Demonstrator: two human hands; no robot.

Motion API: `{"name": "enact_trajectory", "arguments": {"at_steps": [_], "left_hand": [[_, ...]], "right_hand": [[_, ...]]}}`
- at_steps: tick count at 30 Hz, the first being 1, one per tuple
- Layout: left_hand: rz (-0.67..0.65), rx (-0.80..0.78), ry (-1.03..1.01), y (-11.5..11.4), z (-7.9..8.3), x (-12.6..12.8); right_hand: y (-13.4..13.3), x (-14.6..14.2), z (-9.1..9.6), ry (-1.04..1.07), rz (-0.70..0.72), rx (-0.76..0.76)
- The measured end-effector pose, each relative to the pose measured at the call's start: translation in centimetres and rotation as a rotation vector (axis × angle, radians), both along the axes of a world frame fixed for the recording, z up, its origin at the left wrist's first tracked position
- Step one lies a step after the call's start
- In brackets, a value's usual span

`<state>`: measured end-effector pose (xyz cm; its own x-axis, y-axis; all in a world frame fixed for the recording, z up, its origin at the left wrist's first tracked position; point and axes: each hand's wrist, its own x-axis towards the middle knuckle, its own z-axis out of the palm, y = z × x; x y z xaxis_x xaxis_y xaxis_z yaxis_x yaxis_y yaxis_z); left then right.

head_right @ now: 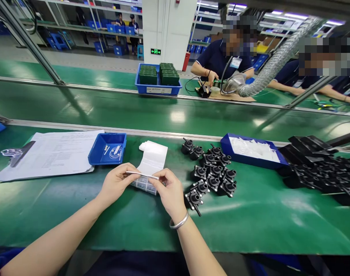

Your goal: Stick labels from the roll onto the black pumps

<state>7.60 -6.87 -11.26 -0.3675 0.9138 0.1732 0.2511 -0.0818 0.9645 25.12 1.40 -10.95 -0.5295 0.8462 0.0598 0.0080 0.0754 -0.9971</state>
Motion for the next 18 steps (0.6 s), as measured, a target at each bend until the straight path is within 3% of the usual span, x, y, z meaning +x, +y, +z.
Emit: {"name": "enact_trajectory", "arguments": {"at_steps": [4,12,18], "left_hand": [[0.035,0.02,-0.005,0.1,-0.1,-0.7],[0.061,-0.092,-0.004,0.3,0.5,-0.6],[0.068,-0.11,0.004,0.4,0.4,-0.6]], "right_hand": [[0.6,-1.1,0.5,0.022,0.066,-0.128],[1.0,-1.1,-0.5,0.012,-0.018,0.063],[1.0,-1.2,-1.2,0.009,-0.029,-0.052]]}}
